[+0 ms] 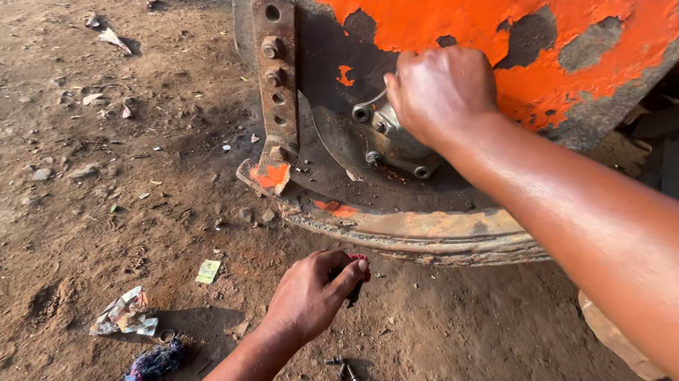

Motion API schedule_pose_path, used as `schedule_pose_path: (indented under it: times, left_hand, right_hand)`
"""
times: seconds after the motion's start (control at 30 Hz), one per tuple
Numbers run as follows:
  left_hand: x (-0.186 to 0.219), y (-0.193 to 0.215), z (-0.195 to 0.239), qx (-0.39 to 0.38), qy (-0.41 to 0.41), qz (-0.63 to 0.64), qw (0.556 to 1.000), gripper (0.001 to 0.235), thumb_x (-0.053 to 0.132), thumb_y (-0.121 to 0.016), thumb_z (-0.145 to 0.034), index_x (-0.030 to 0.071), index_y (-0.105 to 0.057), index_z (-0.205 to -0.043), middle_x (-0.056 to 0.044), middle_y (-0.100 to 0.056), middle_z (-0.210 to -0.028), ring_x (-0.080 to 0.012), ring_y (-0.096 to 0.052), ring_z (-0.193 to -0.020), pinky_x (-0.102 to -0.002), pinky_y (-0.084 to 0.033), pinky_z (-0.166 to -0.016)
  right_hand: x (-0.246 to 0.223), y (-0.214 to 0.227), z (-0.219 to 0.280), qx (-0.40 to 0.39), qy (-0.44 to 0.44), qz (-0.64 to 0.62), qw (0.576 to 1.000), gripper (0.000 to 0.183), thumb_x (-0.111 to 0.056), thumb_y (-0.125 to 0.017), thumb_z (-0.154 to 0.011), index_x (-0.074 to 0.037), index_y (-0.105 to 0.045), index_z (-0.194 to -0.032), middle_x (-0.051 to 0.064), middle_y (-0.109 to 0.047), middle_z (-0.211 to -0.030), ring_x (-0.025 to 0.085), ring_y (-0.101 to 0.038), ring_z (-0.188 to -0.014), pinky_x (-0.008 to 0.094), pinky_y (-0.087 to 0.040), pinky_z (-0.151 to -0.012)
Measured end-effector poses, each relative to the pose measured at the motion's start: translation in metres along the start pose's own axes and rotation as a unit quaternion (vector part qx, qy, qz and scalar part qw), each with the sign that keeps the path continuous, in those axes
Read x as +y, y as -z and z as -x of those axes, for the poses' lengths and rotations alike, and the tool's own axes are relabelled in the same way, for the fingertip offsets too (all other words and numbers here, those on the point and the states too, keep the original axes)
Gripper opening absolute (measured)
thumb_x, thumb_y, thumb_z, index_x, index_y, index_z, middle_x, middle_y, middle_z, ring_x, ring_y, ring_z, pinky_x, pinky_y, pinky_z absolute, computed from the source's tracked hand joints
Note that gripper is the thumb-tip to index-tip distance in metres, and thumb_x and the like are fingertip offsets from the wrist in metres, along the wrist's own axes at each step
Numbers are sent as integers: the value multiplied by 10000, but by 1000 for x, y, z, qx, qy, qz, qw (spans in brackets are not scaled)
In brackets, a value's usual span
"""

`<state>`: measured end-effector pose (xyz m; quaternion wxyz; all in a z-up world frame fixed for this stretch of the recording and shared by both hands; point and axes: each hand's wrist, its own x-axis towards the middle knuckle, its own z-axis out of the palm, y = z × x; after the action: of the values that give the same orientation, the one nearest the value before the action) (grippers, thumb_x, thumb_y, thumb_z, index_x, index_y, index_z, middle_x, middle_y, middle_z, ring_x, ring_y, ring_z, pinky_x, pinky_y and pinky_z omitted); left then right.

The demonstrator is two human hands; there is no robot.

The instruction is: The person works on the rear of an orange tractor, using a wrench to tighten bolts on a metal component. They then use a red cloth to wipe the component and their hands before continuing to adjust the bolts.

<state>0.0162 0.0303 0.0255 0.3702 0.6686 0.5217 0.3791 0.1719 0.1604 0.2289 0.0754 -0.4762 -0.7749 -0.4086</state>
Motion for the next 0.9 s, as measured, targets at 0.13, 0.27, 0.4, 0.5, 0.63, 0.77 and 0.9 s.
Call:
schedule_pose_path:
  times: [0.13, 0.27, 0.4, 0.5, 0.63, 0.77, 0.9]
  left_hand:
    - [1, -5, 1, -13, 11, -37, 999, 538, 562, -537, -940, 82, -767, -1021, -144, -709, -987, -285, -701, -943, -431, -523, -862]
    - [0, -5, 1, 5, -13, -16, 1000, 538, 561, -535, -920, 92, -778, -1020, -133, -718, -1000, -293, -699, -949, -433, -519, -865]
    - [-2, -3, 2, 2, -9, -10, 1000, 548, 563, -528, -919, 79, -767, -1013, -137, -719, -1000, -302, -706, -939, -433, -523, -862]
    - [1, -7, 2, -4, -3, -29, 1000, 550, 568, -537, -930, 75, -763, -1026, -150, -706, -999, -308, -695, -949, -440, -514, -871]
    - [4, -6, 3, -1, -11, -38, 999, 541, 559, -538, -931, 78, -765, -1030, -143, -709, -1003, -300, -703, -943, -434, -518, -872]
    - [-1, 0, 13, 6, -10, -4, 1000, 516, 540, -533, -909, 92, -767, -1015, -140, -740, -965, -301, -715, -917, -430, -531, -848]
    - [6, -6, 9, -2, -16, -7, 1000, 496, 531, -542, -920, 97, -768, -1003, -142, -728, -974, -303, -717, -911, -427, -533, -851]
  right_hand:
    - [-1, 0, -4, -98, -58, -4, 994, 564, -480, -463, -1115, -103, -756, -816, 158, -706, -723, 326, -703, -686, 493, -519, -622]
    - [3, 1, -4, -75, -41, 21, 996, 631, -631, -496, -998, -79, -726, -798, 138, -685, -601, 286, -689, -551, 480, -510, -523]
    - [1, -3, 4, 108, 28, 65, 992, 458, -509, -550, -959, -125, -753, -814, 111, -697, -644, 272, -697, -605, 449, -510, -573]
    - [1, -4, 3, -45, -26, 27, 998, 553, -514, -492, -1093, -126, -760, -803, 146, -716, -707, 314, -702, -657, 479, -507, -620]
    - [7, 6, -6, -70, -41, 28, 996, 588, -597, -518, -1037, -109, -761, -816, 156, -720, -707, 332, -705, -662, 483, -510, -587]
    - [3, 8, -4, 27, 53, 21, 998, 508, -575, -598, -852, -88, -736, -891, 145, -717, -665, 326, -712, -621, 481, -516, -520]
    - [6, 5, -2, -21, 6, 12, 1000, 467, -489, -522, -1010, -112, -753, -862, 150, -723, -728, 343, -711, -667, 491, -529, -588]
